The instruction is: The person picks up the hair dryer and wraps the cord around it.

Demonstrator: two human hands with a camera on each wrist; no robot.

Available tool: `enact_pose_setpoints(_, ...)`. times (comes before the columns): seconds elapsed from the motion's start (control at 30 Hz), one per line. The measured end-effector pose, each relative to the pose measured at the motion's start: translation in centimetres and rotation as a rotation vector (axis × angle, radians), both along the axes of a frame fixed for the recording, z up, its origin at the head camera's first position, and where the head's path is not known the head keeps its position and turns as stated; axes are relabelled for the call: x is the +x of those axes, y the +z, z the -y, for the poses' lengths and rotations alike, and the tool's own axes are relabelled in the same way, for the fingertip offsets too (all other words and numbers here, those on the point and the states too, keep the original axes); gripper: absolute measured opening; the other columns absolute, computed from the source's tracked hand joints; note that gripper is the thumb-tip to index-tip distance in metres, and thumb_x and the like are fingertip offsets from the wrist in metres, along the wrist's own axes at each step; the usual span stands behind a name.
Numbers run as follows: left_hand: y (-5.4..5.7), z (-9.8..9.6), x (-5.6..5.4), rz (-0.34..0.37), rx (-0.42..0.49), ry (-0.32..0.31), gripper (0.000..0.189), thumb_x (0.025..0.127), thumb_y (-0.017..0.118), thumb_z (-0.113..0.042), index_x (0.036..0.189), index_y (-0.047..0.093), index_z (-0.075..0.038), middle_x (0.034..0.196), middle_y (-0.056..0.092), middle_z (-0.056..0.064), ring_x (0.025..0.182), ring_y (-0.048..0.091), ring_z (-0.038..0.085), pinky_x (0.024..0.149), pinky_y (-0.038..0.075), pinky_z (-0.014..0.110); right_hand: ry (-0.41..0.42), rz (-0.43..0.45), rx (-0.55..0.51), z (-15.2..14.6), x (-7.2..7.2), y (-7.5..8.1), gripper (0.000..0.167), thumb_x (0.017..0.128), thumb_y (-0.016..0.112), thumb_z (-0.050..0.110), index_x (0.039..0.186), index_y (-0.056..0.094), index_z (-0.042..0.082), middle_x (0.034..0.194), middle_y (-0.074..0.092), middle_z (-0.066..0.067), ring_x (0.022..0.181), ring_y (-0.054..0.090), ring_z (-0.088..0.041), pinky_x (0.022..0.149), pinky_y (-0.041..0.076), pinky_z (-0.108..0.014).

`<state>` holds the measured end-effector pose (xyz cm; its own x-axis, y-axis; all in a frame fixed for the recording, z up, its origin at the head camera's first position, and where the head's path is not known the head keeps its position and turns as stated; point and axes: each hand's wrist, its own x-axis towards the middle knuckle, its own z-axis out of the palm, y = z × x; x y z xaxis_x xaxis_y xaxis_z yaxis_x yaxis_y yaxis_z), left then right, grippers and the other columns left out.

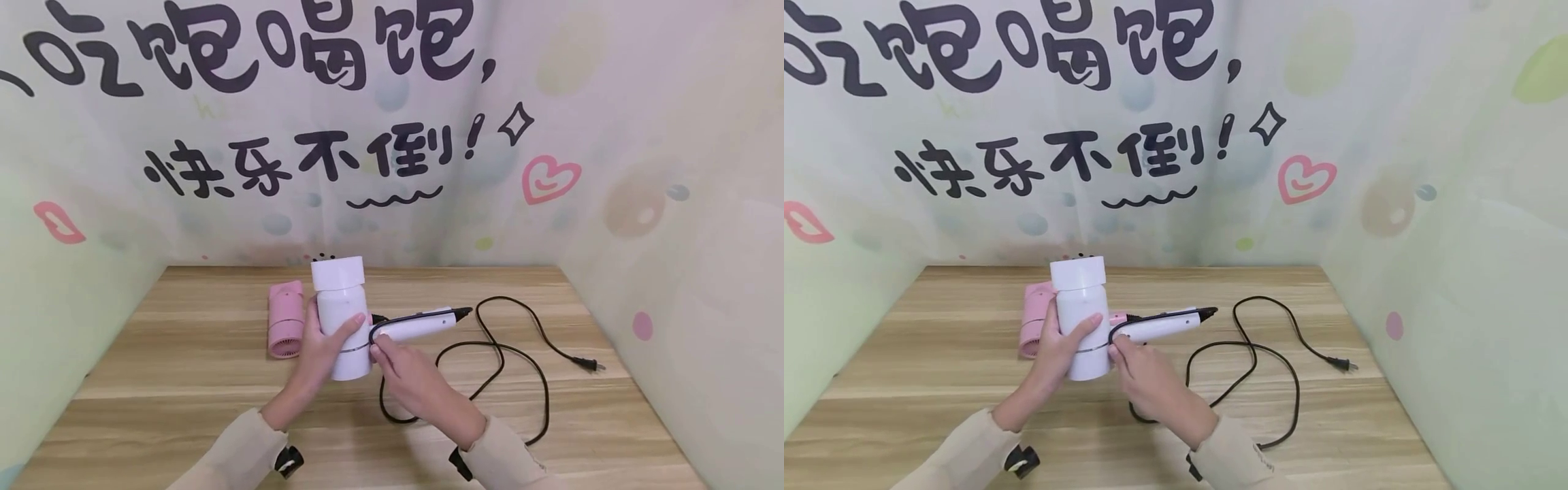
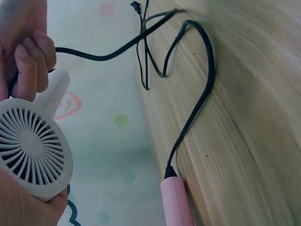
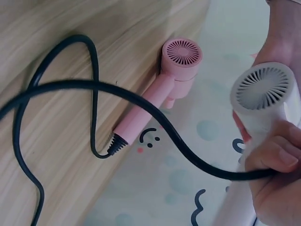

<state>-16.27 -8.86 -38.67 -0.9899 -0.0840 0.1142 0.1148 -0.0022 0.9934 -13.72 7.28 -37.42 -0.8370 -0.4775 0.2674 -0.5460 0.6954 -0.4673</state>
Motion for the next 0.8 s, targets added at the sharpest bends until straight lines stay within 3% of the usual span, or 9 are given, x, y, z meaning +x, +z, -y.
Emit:
enact_pose_setpoints(0.17, 0.2, -0.1, 0.4, 0.0, 0.145, 0.028, 0.058, 0.084, 0.065, -0.012, 0.132, 0.032, -0.014, 0.114, 0.052, 0.006, 0.096, 0.057, 0.016, 0.083, 0.049, 0.033, -0.067, -0.048, -0.09, 0.2, 0.1, -0.3, 0.021, 0.097, 0.048, 0.023, 0.078, 0.053, 0.014, 0.058, 0.045, 0.005, 0.054, 0.04, -0.008, 0.049, 0.034, -0.02)
enact_pose_setpoints(0.23, 0.5, -0.2, 0.6, -0.006, 0.207, 0.035, 0.055, 0.085, 0.063, -0.009, 0.13, 0.032, -0.015, 0.113, 0.052, 0.004, 0.095, 0.058, 0.015, 0.082, 0.049, 0.032, -0.093, -0.022, -0.153, 0.1, 0.1, -0.4, 0.024, 0.095, 0.052, 0.025, 0.074, 0.057, 0.015, 0.057, 0.048, 0.007, 0.052, 0.038, -0.005, 0.048, 0.033, -0.018)
enact_pose_setpoints(0.3, 0.6, -0.3, 0.7, -0.006, 0.261, 0.038, 0.051, 0.086, 0.061, -0.008, 0.128, 0.033, -0.016, 0.111, 0.052, 0.002, 0.093, 0.059, 0.014, 0.081, 0.05, 0.03, -0.112, 0.1, -0.25, 0.1, -0.1, -0.6, 0.031, 0.094, 0.053, 0.032, 0.069, 0.062, 0.015, 0.054, 0.049, 0.007, 0.049, 0.037, -0.003, 0.046, 0.032, -0.018)
enact_pose_setpoints(0.47, 1.1, -0.2, 1.0, -0.008, 0.333, 0.03, 0.045, 0.086, 0.058, -0.008, 0.124, 0.035, -0.016, 0.105, 0.055, -0.001, 0.088, 0.062, 0.012, 0.078, 0.05, 0.028, -0.097, 0.536, -0.456, -0.6, -1.0, -0.9, 0.056, 0.091, 0.052, 0.047, 0.065, 0.067, 0.0, 0.042, 0.041, 0.004, 0.041, 0.033, -0.005, 0.04, 0.025, -0.019)
enact_pose_setpoints(0.6, 1.3, 0.1, 1.1, -0.009, 0.354, -0.021, 0.042, 0.087, 0.055, -0.009, 0.124, 0.037, -0.017, 0.101, 0.06, -0.003, 0.086, 0.064, 0.012, 0.078, 0.05, 0.027, 0.064, 0.68, -0.483, -1.3, -2.1, -1.2, 0.054, 0.093, 0.053, 0.04, 0.072, 0.061, -0.009, 0.045, 0.047, 0.002, 0.041, 0.032, -0.006, 0.041, 0.024, -0.018)
enact_pose_setpoints(0.7, 1.3, 0.4, 1.1, 0.036, 0.354, -0.113, 0.037, 0.089, 0.052, -0.012, 0.123, 0.038, -0.015, 0.095, 0.065, -0.004, 0.084, 0.066, 0.013, 0.076, 0.052, 0.029, 0.196, 0.678, -0.421, -1.9, -2.9, -1.3, 0.038, 0.094, 0.054, 0.031, 0.077, 0.057, -0.004, 0.058, 0.054, -0.004, 0.048, 0.039, -0.006, 0.045, 0.029, -0.018)
enact_pose_setpoints(0.8, 1.3, 0.7, 0.9, 0.109, 0.344, -0.208, 0.035, 0.09, 0.049, -0.018, 0.123, 0.038, -0.012, 0.09, 0.068, -0.003, 0.082, 0.066, 0.014, 0.075, 0.053, 0.032, 0.274, 0.634, -0.34, -2.5, -3.3, -1.1, 0.022, 0.094, 0.055, 0.026, 0.088, 0.059, 0.006, 0.072, 0.059, -0.001, 0.063, 0.05, -0.005, 0.058, 0.04, -0.018)
